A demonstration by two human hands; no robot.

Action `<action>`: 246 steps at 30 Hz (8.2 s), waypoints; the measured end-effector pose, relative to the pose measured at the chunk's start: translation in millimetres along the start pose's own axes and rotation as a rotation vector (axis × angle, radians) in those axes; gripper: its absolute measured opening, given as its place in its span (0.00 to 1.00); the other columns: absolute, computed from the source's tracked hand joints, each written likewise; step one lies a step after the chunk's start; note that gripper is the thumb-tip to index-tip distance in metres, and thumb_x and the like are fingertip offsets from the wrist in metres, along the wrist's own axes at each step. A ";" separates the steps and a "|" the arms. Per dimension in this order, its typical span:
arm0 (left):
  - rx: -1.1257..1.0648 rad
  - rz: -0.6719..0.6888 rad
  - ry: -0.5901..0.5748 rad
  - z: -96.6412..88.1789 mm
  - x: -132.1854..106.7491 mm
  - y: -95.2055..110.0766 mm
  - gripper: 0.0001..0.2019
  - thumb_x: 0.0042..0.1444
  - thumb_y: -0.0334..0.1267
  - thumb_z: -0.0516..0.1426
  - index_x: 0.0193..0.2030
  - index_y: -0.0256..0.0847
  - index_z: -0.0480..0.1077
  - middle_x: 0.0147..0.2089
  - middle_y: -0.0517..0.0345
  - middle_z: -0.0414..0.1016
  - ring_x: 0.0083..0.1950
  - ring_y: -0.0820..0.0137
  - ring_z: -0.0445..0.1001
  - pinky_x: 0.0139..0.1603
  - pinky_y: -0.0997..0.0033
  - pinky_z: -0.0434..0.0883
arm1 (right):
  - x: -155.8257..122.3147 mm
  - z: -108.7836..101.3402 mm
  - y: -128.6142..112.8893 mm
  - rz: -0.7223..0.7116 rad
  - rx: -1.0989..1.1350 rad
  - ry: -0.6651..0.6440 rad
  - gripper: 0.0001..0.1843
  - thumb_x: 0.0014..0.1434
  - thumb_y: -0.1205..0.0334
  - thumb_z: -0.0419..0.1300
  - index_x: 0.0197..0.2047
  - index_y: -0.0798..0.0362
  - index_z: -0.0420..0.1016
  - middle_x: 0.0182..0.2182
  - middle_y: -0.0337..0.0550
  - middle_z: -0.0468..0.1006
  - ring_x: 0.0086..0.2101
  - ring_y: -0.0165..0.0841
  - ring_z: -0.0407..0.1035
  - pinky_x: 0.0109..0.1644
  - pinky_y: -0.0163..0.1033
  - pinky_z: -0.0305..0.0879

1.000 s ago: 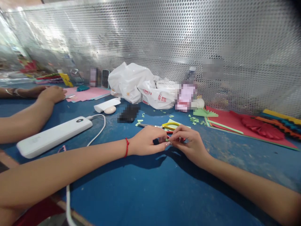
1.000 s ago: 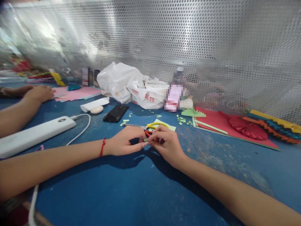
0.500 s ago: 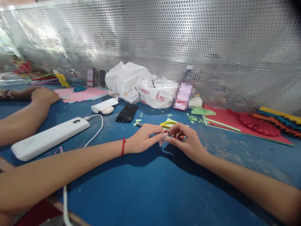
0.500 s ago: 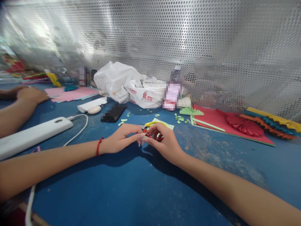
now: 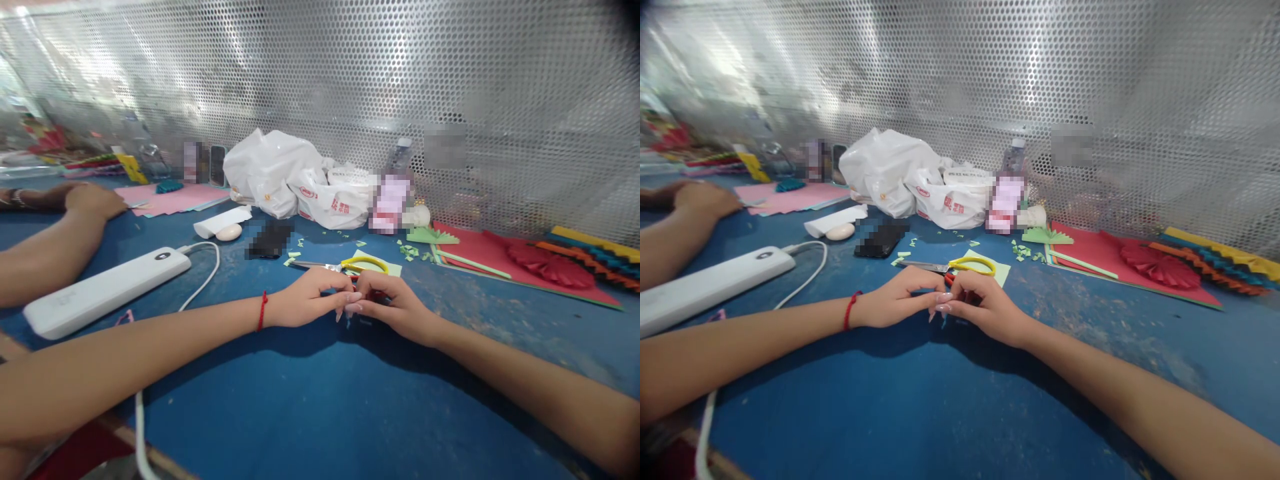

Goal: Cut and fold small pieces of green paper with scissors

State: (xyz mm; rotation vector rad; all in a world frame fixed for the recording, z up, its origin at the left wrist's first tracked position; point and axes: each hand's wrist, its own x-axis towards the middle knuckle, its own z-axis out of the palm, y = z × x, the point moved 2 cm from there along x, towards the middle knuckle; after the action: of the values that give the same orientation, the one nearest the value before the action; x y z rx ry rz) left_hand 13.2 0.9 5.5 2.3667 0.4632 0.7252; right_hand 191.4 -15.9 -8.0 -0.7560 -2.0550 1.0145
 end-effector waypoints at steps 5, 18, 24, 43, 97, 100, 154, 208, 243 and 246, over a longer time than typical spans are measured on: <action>-0.057 -0.008 -0.027 1.6 -1.0 0.3 0.17 0.66 0.37 0.51 0.26 0.35 0.68 0.25 0.60 0.72 0.27 0.77 0.68 0.34 0.80 0.64 | 1.4 3.5 0.6 0.082 0.237 -0.066 0.16 0.57 0.58 0.65 0.26 0.53 0.63 0.27 0.37 0.71 0.30 0.29 0.64 0.35 0.36 0.60; -0.233 -0.030 -0.040 4.3 -3.3 5.2 0.17 0.65 0.38 0.52 0.26 0.36 0.66 0.23 0.59 0.69 0.25 0.76 0.68 0.31 0.78 0.65 | -0.2 9.2 6.0 0.228 0.474 -0.080 0.17 0.48 0.62 0.72 0.23 0.55 0.66 0.27 0.40 0.78 0.32 0.32 0.74 0.33 0.35 0.64; -0.257 -0.030 -0.026 4.2 -3.6 4.2 0.16 0.65 0.39 0.52 0.27 0.35 0.67 0.25 0.58 0.70 0.28 0.75 0.68 0.33 0.77 0.65 | -2.4 10.2 5.4 0.217 0.465 -0.062 0.18 0.49 0.62 0.72 0.22 0.55 0.65 0.25 0.37 0.76 0.29 0.29 0.72 0.33 0.33 0.63; -0.395 -0.214 -0.023 7.1 0.3 0.2 0.19 0.64 0.47 0.53 0.27 0.36 0.65 0.25 0.61 0.66 0.29 0.76 0.64 0.33 0.76 0.63 | -2.4 11.6 -1.1 0.178 0.171 -0.017 0.13 0.54 0.51 0.68 0.30 0.53 0.76 0.31 0.42 0.79 0.32 0.33 0.72 0.36 0.37 0.68; -0.521 -0.181 -0.215 6.2 -1.8 0.6 0.24 0.61 0.56 0.53 0.28 0.35 0.69 0.22 0.59 0.70 0.23 0.77 0.69 0.29 0.78 0.69 | -6.7 11.3 -5.3 0.102 -0.094 -0.031 0.14 0.57 0.50 0.65 0.28 0.52 0.80 0.21 0.41 0.75 0.24 0.31 0.65 0.27 0.35 0.62; -0.520 -0.172 -0.232 6.7 -1.9 1.5 0.23 0.61 0.55 0.54 0.27 0.35 0.69 0.23 0.59 0.71 0.23 0.77 0.69 0.30 0.78 0.69 | -6.4 10.8 -5.7 0.072 -0.116 -0.019 0.15 0.56 0.50 0.65 0.26 0.51 0.78 0.20 0.40 0.73 0.24 0.32 0.66 0.29 0.36 0.62; -0.663 -0.328 -0.016 1.5 -4.9 -3.0 0.07 0.46 0.30 0.59 0.19 0.34 0.70 0.19 0.59 0.72 0.18 0.77 0.69 0.19 0.81 0.63 | -13.7 15.3 -15.9 -0.238 -0.320 0.367 0.06 0.57 0.72 0.64 0.32 0.51 0.78 0.28 0.38 0.79 0.27 0.28 0.69 0.29 0.30 0.65; -0.331 -0.212 0.074 5.5 0.9 -6.5 0.22 0.67 0.47 0.45 0.28 0.35 0.69 0.27 0.58 0.71 0.30 0.73 0.70 0.36 0.75 0.67 | -8.1 22.1 -14.2 0.156 0.284 0.347 0.08 0.56 0.58 0.65 0.37 0.52 0.76 0.29 0.40 0.80 0.26 0.29 0.72 0.29 0.34 0.69; -0.022 -0.129 0.128 3.9 -4.2 -1.8 0.16 0.58 0.41 0.59 0.25 0.33 0.78 0.24 0.56 0.79 0.26 0.74 0.76 0.30 0.82 0.66 | -13.0 19.7 -14.7 0.059 -0.463 0.206 0.14 0.66 0.51 0.54 0.33 0.51 0.63 0.26 0.35 0.66 0.26 0.28 0.58 0.30 0.34 0.53; -0.141 -0.174 0.108 6.4 -5.2 -2.4 0.14 0.57 0.41 0.60 0.25 0.32 0.77 0.24 0.54 0.79 0.27 0.72 0.77 0.30 0.82 0.69 | -14.3 21.4 -13.8 0.066 -0.522 0.141 0.17 0.68 0.52 0.50 0.30 0.52 0.62 0.23 0.35 0.64 0.24 0.28 0.56 0.29 0.34 0.50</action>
State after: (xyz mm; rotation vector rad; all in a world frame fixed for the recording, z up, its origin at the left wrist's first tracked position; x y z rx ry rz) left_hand 12.5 -2.7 -2.2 2.1331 0.6341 0.7803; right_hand 180.1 -42.7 -10.7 -1.1279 -2.2010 0.4347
